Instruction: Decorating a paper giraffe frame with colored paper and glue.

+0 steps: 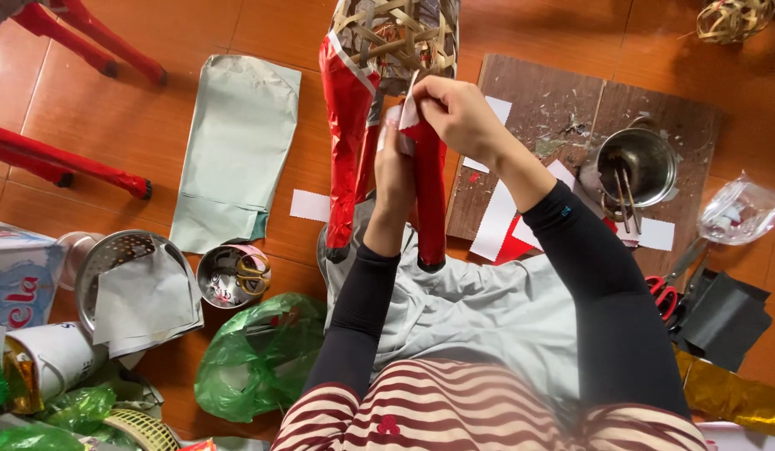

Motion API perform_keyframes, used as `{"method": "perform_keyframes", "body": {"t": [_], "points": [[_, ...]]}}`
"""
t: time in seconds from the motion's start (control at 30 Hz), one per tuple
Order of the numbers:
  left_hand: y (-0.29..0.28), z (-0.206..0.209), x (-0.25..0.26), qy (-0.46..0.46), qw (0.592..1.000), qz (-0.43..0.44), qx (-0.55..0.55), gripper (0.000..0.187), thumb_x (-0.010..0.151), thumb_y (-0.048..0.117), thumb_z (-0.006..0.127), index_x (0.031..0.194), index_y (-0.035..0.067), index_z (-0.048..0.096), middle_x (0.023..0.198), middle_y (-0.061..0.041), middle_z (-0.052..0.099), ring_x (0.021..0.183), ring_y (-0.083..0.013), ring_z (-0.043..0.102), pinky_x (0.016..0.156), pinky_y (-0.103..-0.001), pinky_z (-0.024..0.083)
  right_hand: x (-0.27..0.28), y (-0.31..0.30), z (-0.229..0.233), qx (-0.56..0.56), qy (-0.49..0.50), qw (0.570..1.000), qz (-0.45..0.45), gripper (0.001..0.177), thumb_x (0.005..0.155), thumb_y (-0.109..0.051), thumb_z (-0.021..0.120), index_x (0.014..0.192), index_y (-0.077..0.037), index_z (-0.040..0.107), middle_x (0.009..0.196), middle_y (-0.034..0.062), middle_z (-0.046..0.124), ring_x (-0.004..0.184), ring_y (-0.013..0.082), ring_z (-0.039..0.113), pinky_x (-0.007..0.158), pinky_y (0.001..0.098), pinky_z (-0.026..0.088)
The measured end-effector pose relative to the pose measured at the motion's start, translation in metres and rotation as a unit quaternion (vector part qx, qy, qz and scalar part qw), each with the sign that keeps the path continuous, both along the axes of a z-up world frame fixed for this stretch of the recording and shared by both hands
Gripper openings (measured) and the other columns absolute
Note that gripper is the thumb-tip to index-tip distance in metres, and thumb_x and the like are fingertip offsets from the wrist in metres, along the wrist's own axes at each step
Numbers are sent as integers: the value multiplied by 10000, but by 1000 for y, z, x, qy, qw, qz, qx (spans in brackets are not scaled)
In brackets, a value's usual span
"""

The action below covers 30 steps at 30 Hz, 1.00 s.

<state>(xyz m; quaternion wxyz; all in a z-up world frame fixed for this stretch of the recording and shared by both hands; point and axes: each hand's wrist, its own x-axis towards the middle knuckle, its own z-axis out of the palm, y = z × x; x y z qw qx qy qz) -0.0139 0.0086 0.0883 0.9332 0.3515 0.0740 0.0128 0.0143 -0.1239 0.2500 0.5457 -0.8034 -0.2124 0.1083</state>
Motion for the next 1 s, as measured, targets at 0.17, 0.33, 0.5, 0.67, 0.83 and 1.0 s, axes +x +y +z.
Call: {"method": "perform_keyframes", "body": {"t": [0.17, 0.33, 0.5, 0.67, 0.83, 1.0], "points": [[7, 18, 0, 21, 997, -32, -73, 479, 1152, 413, 367, 1372, 14, 518, 1138, -145, 603, 984, -243, 641, 856, -392, 566, 1, -11, -30, 13, -245, 967, 68, 145, 1004, 53, 541, 1113, 20, 630, 1163, 122, 658, 1086, 246, 661, 977, 354, 592], [11, 25, -2, -2, 992, -34, -122, 558, 1132, 386, 329, 1497, -14, 462, 1434, -178, 565, 1289, -302, 572, 1095, -408, 481, 20, -12, -52, -124, -509, 841, 135, 287, 1037, -100, 663, 1324, -100, 647, 1468, 61, 575, 1402, 277, 544, 1209, 415, 476], [16, 42, -2, 67, 988, -8, -138, 514, 1115, 388, 308, 1494, 67, 441, 1483, -118, 520, 1331, -274, 525, 1114, -420, 450, 19, -8, -44, -251, -535, 790, 164, 431, 1041, -402, 594, 1381, -155, 689, 1544, 34, 557, 1499, 232, 414, 1263, 427, 277], [23, -2, 13, 1, 983, -9, -184, 525, 1126, 380, 300, 1507, 45, 436, 1502, -116, 510, 1349, -277, 513, 1145, -418, 415, 18, 4, -23, -351, -589, 710, 158, 445, 1049, -537, 496, 1244, -221, 740, 1431, -11, 652, 1502, 189, 403, 1294, 382, 140], [20, 9, 10, -14, 997, 31, -67, 534, 1143, 353, 334, 1515, -11, 450, 1504, -129, 528, 1363, -261, 517, 1170, -399, 409, 9, 35, 28, -509, -415, 708, 261, 466, 1097, -478, 430, 916, -177, 735, 933, -29, 727, 1217, 174, 587, 1302, 500, 43], [26, 32, 3, 9, 999, 30, -25, 533, 1133, 345, 341, 1498, -28, 448, 1444, -181, 537, 1295, -289, 544, 1112, -435, 448, 31, 30, -4, -419, -393, 778, 255, 316, 1060, -279, 450, 948, -115, 695, 839, 50, 681, 919, 209, 647, 1271, 481, 226]]}}
